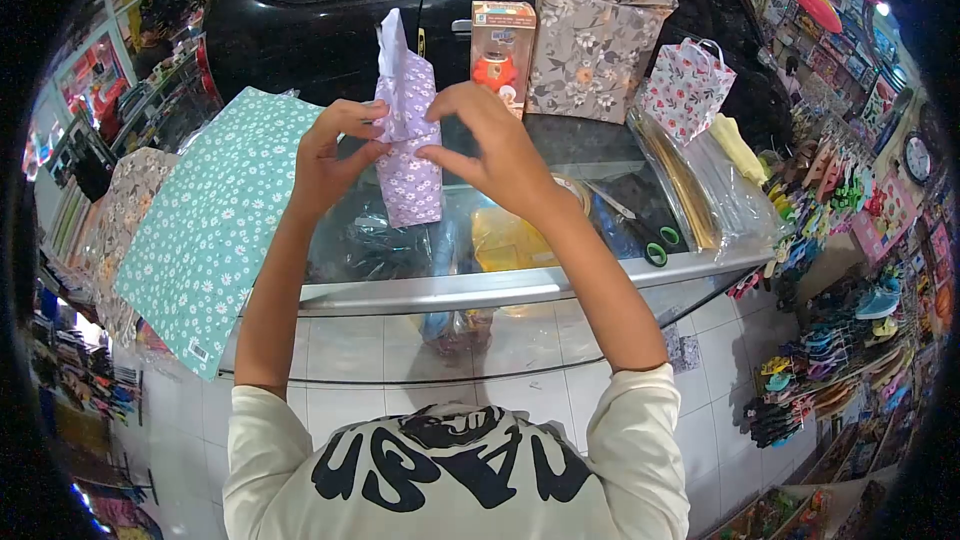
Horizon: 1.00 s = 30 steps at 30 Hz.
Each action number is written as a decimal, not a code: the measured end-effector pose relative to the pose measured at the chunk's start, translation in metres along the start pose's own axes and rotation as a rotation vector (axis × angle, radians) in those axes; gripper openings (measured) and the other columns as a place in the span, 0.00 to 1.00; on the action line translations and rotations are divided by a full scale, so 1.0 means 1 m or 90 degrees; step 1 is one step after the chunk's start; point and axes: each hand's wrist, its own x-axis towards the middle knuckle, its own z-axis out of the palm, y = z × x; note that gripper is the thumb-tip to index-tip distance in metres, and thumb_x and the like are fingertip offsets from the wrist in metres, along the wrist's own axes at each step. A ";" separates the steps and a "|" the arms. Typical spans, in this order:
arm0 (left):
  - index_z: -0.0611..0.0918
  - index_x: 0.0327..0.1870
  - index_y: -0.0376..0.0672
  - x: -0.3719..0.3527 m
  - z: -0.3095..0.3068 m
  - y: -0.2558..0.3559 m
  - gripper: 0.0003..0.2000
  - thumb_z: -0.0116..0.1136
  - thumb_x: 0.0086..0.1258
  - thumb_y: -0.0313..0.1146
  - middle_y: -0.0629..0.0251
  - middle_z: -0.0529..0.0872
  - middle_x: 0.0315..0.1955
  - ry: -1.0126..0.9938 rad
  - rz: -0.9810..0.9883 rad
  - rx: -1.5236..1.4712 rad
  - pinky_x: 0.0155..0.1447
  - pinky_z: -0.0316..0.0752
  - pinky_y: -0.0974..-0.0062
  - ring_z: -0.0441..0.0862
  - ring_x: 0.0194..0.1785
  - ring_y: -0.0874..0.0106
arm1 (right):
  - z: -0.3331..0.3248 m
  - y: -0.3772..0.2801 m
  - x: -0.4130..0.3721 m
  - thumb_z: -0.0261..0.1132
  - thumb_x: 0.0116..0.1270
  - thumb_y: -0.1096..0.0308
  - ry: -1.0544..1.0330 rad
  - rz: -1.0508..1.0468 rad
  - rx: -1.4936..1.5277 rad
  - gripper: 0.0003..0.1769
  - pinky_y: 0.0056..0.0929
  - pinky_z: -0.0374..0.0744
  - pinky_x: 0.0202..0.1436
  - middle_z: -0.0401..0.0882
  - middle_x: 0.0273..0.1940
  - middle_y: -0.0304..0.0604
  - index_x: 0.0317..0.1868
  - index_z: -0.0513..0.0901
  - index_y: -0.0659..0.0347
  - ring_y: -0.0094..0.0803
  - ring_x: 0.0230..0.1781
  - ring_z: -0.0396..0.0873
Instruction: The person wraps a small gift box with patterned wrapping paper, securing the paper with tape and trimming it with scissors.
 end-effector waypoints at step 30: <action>0.82 0.40 0.41 0.006 0.000 0.059 0.11 0.62 0.53 0.27 0.62 0.85 0.43 -0.134 0.166 0.544 0.55 0.76 0.67 0.83 0.50 0.64 | 0.012 -0.008 -0.007 0.65 0.49 0.72 -0.013 -0.210 -0.353 0.12 0.29 0.81 0.42 0.78 0.39 0.37 0.37 0.80 0.61 0.35 0.44 0.78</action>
